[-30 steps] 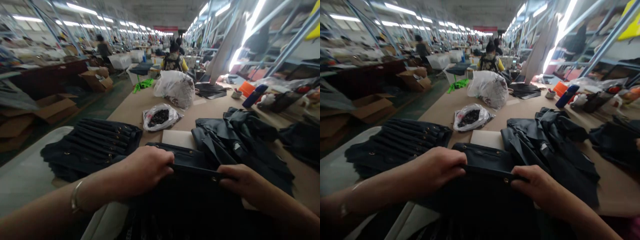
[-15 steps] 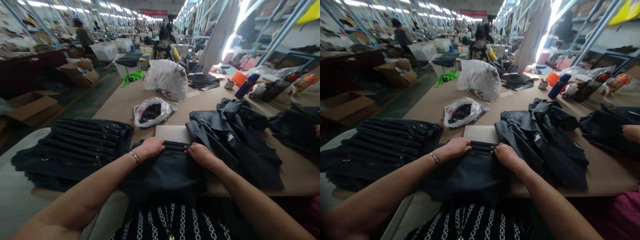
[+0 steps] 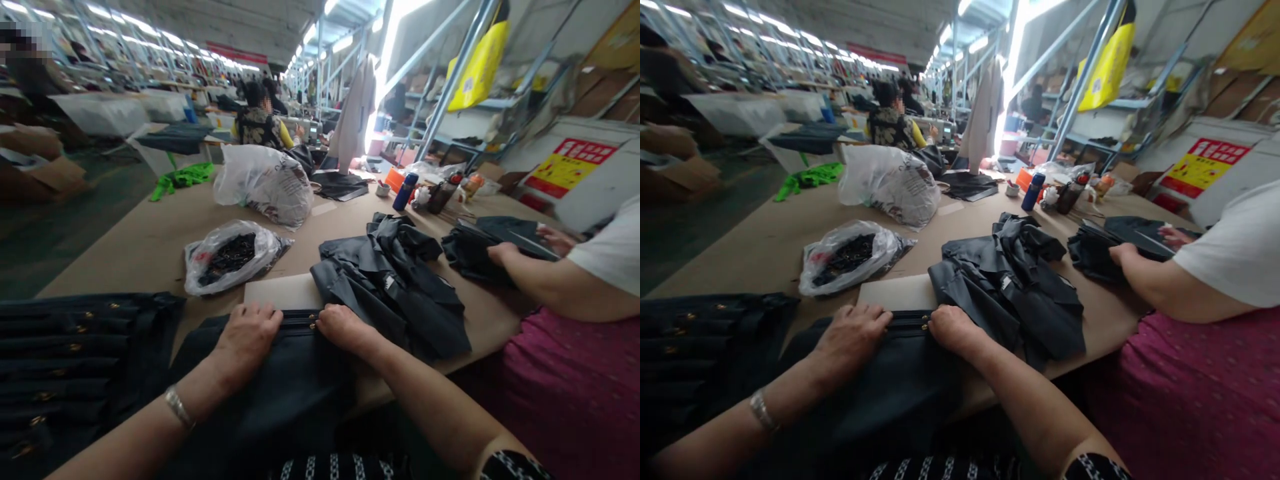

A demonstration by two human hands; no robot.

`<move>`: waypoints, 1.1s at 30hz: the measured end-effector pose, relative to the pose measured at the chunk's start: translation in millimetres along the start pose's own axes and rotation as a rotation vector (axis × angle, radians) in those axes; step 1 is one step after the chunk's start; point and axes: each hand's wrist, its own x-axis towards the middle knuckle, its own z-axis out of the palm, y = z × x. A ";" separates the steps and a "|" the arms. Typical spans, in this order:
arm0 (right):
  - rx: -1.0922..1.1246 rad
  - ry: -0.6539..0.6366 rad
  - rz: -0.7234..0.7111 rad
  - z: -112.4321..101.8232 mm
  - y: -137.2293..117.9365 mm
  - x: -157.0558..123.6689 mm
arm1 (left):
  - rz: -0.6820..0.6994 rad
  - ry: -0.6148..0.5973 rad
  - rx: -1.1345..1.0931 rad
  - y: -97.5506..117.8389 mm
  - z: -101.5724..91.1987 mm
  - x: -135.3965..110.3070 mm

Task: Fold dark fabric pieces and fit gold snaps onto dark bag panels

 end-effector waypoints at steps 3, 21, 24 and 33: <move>0.021 0.064 -0.019 -11.3 -1.0 -18.1 | 0.140 -0.019 -0.057 17.5 12.6 -5.8; 0.112 0.620 0.512 -72.7 166.8 -82.0 | 0.065 -0.046 -0.119 8.8 13.3 6.9; 0.386 0.776 0.455 -118.5 171.3 -93.6 | 0.089 -0.032 -0.208 11.7 -6.0 10.0; 0.571 0.893 0.150 -209.6 86.3 -115.5 | 0.434 0.597 -0.837 67.4 -93.2 8.9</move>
